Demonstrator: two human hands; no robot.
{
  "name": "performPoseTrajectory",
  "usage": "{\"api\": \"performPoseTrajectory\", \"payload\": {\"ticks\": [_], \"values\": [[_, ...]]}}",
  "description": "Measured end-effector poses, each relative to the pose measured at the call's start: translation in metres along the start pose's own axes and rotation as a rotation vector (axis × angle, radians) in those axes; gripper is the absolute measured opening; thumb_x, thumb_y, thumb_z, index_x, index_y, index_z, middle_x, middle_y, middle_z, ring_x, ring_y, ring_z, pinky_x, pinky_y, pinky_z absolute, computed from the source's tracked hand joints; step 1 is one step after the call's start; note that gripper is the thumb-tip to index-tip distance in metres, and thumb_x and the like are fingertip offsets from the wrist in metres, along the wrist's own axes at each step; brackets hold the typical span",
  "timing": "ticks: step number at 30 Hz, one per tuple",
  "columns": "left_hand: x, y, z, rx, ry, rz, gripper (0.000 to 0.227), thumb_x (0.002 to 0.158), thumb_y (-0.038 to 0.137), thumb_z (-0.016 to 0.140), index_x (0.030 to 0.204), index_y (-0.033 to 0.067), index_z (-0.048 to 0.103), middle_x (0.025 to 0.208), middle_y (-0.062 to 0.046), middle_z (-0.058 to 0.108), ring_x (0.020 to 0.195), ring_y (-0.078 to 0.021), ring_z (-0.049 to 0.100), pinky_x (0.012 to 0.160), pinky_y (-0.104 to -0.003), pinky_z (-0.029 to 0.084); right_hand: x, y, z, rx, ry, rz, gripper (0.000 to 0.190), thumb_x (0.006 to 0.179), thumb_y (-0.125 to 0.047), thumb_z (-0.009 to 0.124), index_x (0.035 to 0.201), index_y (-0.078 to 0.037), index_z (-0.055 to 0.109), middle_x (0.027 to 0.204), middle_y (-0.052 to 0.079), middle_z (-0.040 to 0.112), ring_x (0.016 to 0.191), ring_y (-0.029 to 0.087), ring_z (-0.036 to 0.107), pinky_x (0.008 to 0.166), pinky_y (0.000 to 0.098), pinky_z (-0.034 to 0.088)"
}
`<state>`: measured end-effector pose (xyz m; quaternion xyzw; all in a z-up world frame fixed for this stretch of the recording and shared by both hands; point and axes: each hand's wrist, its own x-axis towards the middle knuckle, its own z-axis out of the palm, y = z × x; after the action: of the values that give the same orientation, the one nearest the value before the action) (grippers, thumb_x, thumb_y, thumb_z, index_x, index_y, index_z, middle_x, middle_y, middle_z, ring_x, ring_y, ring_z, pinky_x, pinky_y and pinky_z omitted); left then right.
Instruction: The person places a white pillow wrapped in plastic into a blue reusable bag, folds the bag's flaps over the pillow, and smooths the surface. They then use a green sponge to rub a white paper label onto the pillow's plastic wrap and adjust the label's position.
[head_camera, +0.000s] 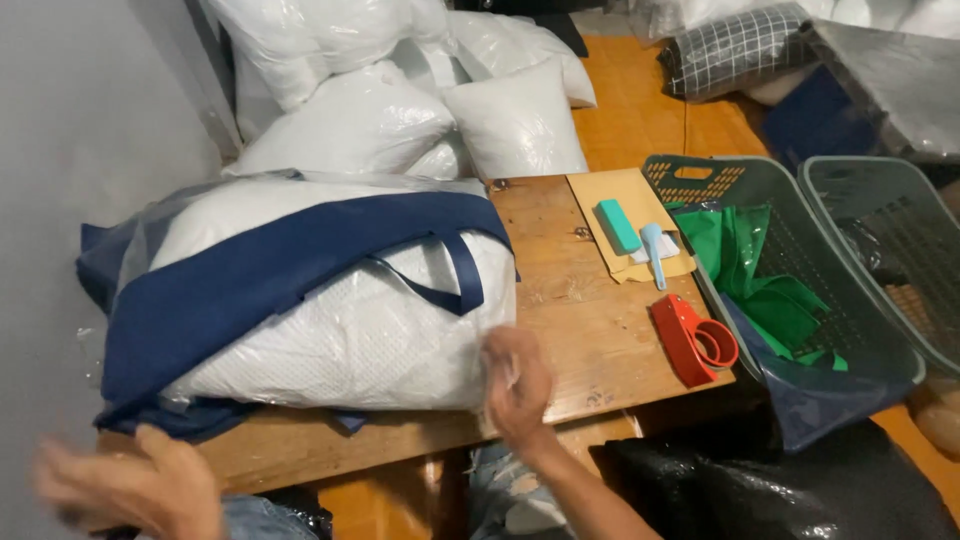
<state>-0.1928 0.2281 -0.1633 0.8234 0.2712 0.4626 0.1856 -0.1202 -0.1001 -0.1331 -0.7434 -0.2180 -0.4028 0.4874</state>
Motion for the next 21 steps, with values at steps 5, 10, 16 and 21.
{"api": "performPoseTrajectory", "payload": {"ticks": [5, 10, 16, 21], "values": [[-0.064, 0.097, 0.008, -0.28, -0.067, 0.476, 0.064, 0.098, 0.033, 0.074, 0.142, -0.006, 0.051, 0.141, -0.03, 0.051, 0.132, -0.0495, 0.051, 0.114, -0.064, 0.042, 0.011, 0.111, -0.019, -0.197, -0.021, 0.636, 0.025, 0.095, -0.018, 0.061, 0.115, -0.005, 0.067, 0.105, 0.011, 0.069, 0.095, 0.023, 0.067, 0.084, 0.0356, 0.055], [-0.098, 0.15, 0.053, -0.278, -0.413, 0.853, 0.107, 0.074, 0.085, 0.073, 0.158, 0.0268, 0.04, 0.165, -0.016, 0.034, 0.154, -0.0471, 0.027, 0.12, -0.079, 0.015, 0.013, 0.182, 0.006, -0.213, -0.244, 0.665, 0.061, 0.088, -0.027, 0.05, 0.145, -0.008, 0.055, 0.134, 0.024, 0.066, 0.12, 0.034, 0.065, 0.101, 0.0425, 0.051], [-0.101, 0.167, 0.073, -0.066, -0.279, 0.856, 0.108, 0.063, 0.06, 0.093, 0.155, 0.0273, 0.046, 0.16, -0.019, 0.042, 0.149, -0.0436, 0.036, 0.115, -0.073, 0.02, -0.004, 0.177, -0.002, -0.1, -0.143, 0.603, 0.017, 0.085, -0.009, 0.058, 0.091, -0.008, 0.073, 0.085, 0.003, 0.076, 0.079, 0.013, 0.066, 0.074, 0.0289, 0.051], [-0.107, 0.175, 0.093, -0.002, -0.256, 0.767, 0.105, 0.058, 0.05, 0.096, 0.152, 0.0329, 0.052, 0.156, -0.015, 0.047, 0.147, -0.0402, 0.039, 0.113, -0.071, 0.022, -0.034, 0.124, -0.027, -0.036, -0.171, 0.534, 0.013, 0.091, 0.0, 0.057, 0.095, -0.005, 0.068, 0.09, 0.007, 0.07, 0.085, 0.02, 0.064, 0.078, 0.0311, 0.051]]}}
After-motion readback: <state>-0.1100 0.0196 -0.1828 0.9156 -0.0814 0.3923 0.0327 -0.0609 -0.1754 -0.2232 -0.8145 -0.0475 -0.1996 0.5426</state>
